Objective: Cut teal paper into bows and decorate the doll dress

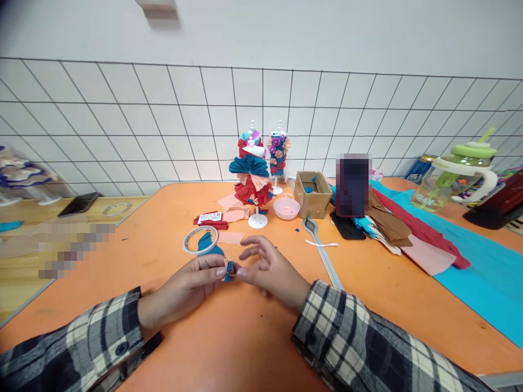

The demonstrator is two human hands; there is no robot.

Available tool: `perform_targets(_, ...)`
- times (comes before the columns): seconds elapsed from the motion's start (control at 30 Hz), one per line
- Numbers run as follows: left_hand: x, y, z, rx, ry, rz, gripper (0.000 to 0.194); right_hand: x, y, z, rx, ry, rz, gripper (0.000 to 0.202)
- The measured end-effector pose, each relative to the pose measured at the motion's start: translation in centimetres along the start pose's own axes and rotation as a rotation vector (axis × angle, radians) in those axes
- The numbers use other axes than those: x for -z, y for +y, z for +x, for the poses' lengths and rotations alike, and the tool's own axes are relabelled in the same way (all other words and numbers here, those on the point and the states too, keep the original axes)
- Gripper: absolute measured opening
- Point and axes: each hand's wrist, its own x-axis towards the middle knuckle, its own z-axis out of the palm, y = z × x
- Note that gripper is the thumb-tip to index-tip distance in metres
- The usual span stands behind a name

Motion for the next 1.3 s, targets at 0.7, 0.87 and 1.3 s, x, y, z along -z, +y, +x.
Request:
perform_targets(0.7,-0.3,0.6,-0.3,0.170,-0.243,0.053,0.027,0.2,-0.3,-0.5,0.640,0.035,-0.679,0.010)
perform_targets(0.87,0.0,0.4,-0.2,0.126,-0.169,0.079,0.022,0.2,-0.7,-0.7,0.515,0.026,-0.705,0.014)
perform_targets(1.3,1.3,0.1,0.3,-0.026,0.013,0.297,0.017,1.4,-0.9,-0.2,-0.131,0.074,-1.525,0.020)
